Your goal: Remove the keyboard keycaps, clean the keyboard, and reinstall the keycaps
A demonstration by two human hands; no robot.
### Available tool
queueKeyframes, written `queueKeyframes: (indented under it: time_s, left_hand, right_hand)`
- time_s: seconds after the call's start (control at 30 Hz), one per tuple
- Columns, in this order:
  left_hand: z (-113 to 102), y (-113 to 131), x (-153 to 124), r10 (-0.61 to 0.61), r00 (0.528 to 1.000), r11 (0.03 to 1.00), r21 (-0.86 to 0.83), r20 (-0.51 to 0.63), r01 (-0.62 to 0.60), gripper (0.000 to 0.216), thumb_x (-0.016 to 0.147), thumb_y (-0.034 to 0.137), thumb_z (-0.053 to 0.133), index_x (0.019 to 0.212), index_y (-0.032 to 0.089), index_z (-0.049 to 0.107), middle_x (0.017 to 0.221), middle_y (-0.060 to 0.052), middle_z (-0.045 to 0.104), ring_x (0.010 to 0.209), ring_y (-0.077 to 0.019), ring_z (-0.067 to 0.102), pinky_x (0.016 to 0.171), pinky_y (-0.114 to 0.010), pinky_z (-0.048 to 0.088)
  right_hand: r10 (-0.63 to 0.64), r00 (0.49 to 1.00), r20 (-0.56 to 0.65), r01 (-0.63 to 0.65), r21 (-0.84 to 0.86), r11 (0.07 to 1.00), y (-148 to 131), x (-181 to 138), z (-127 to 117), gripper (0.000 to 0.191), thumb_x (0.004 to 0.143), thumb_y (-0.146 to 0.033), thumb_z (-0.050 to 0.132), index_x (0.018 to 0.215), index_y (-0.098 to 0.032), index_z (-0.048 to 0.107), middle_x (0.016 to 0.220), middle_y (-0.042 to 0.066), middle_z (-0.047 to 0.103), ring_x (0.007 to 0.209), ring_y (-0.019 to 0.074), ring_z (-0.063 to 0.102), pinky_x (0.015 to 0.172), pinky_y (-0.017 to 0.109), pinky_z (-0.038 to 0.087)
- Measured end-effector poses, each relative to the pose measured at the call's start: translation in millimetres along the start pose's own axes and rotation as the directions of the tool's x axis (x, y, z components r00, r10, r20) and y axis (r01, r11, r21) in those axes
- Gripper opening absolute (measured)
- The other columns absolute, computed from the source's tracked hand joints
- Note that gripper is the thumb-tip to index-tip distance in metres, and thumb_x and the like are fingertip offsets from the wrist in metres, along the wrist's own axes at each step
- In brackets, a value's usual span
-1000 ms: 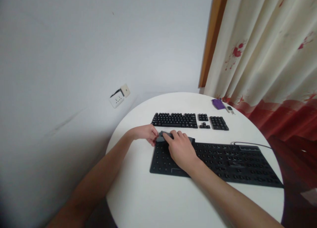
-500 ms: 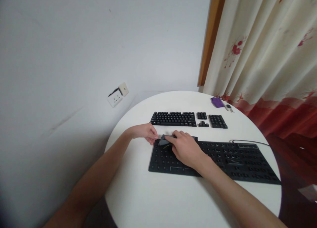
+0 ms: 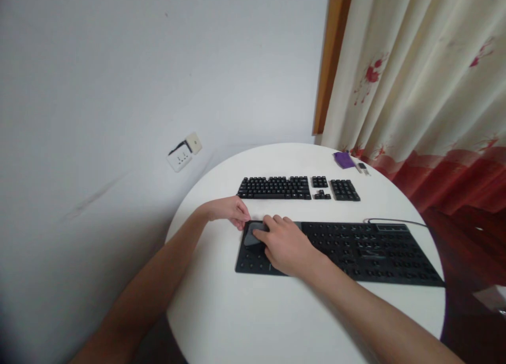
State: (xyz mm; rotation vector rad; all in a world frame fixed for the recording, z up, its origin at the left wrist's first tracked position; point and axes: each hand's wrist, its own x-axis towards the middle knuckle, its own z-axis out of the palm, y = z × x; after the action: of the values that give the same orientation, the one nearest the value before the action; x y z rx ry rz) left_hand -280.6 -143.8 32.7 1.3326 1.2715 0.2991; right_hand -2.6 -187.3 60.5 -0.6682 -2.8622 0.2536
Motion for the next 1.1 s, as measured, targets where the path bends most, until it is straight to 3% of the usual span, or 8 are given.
queueKeyframes:
  time_s: [0.1,0.27,0.47,0.63,0.8,0.93,1.0,1.1]
  left_hand:
    - [0.9,3.0,-1.7,-0.016,1.0,1.0,0.021,0.011,0.015,0.032,0.068,0.04,0.084,0.083,0.012,0.078,0.078,-0.009,0.077,0.069,-0.0171,0.072,0.075,-0.03,0.058]
    - [1.0,3.0,0.2,-0.034,0.999,0.999,-0.019,0.0,0.034,0.033,0.064,0.039,0.087,0.08,0.012,0.077,0.076,-0.009,0.076,0.068,-0.0169,0.071,0.075,-0.03,0.058]
    - [0.7,3.0,-0.2,-0.038,0.999,0.999,0.007,0.004,0.037,0.031,0.067,0.039,0.085,0.083,0.012,0.078,0.077,-0.008,0.077,0.07,-0.0168,0.072,0.076,-0.028,0.058]
    - [0.9,2.7,0.4,-0.026,0.999,1.0,0.005,0.019,0.026,0.029,0.069,0.038,0.084,0.083,0.013,0.078,0.076,-0.008,0.077,0.068,-0.0156,0.071,0.073,-0.027,0.058]
    - [-0.4,1.2,1.0,-0.023,0.999,1.0,0.007,0.029,0.023,0.03,0.069,0.04,0.084,0.082,0.013,0.079,0.076,-0.008,0.077,0.069,-0.0161,0.072,0.072,-0.026,0.058]
    - [-1.1,1.4,0.8,-0.015,0.999,1.0,0.01,0.033,0.015,0.031,0.069,0.041,0.084,0.083,0.013,0.079,0.077,-0.009,0.077,0.068,-0.0158,0.072,0.071,-0.025,0.058]
    - [-1.2,1.6,0.9,-0.029,0.999,0.999,0.015,0.024,0.029,0.031,0.069,0.041,0.084,0.083,0.013,0.079,0.077,-0.009,0.077,0.068,-0.0156,0.072,0.071,-0.025,0.058]
    - [-1.5,1.2,1.3,-0.04,0.999,0.999,0.026,0.014,0.04,0.031,0.069,0.041,0.084,0.082,0.014,0.079,0.076,-0.008,0.076,0.068,-0.0153,0.071,0.071,-0.025,0.058]
  right_hand:
    - [-0.075,0.995,0.063,0.068,0.107,0.992,5.1,-5.7,-7.8,0.045,0.081,-0.012,0.057,0.123,-0.026,0.068,0.106,0.007,0.061,0.094,0.0214,0.06,0.086,0.034,0.045]
    - [0.092,0.995,-0.048,-0.091,0.012,0.996,11.5,-4.7,-5.3,0.051,0.084,-0.012,0.052,0.132,-0.022,0.061,0.108,0.01,0.059,0.098,0.0253,0.058,0.088,0.039,0.045]
    - [-0.171,0.979,0.113,0.143,0.22,0.965,-7.9,-5.9,-5.6,0.048,0.082,-0.013,0.057,0.126,-0.028,0.065,0.108,0.006,0.058,0.095,0.0206,0.06,0.087,0.033,0.047]
    - [0.004,1.0,0.016,-0.006,0.11,0.994,-10.8,-6.0,-4.0,0.05,0.083,-0.014,0.054,0.131,-0.022,0.062,0.111,0.01,0.057,0.099,0.0251,0.058,0.089,0.039,0.046]
    - [-0.191,0.967,0.166,0.145,0.256,0.956,-5.2,-8.1,-8.5,0.04,0.08,-0.015,0.058,0.116,-0.027,0.07,0.103,0.005,0.058,0.09,0.0198,0.06,0.083,0.032,0.046]
    - [-0.043,0.996,0.075,0.028,0.19,0.981,-6.0,-8.0,-9.2,0.046,0.081,-0.015,0.056,0.125,-0.024,0.066,0.109,0.009,0.057,0.093,0.0225,0.059,0.085,0.036,0.046]
    - [-0.101,0.991,0.092,0.079,0.221,0.972,-9.2,-7.9,-8.5,0.045,0.08,-0.016,0.057,0.123,-0.024,0.067,0.11,0.008,0.057,0.094,0.0224,0.059,0.086,0.036,0.046]
    - [-0.298,0.941,0.162,0.227,0.352,0.908,-13.4,-8.5,-8.4,0.041,0.079,-0.015,0.059,0.116,-0.028,0.07,0.105,0.003,0.058,0.092,0.0189,0.06,0.084,0.031,0.046]
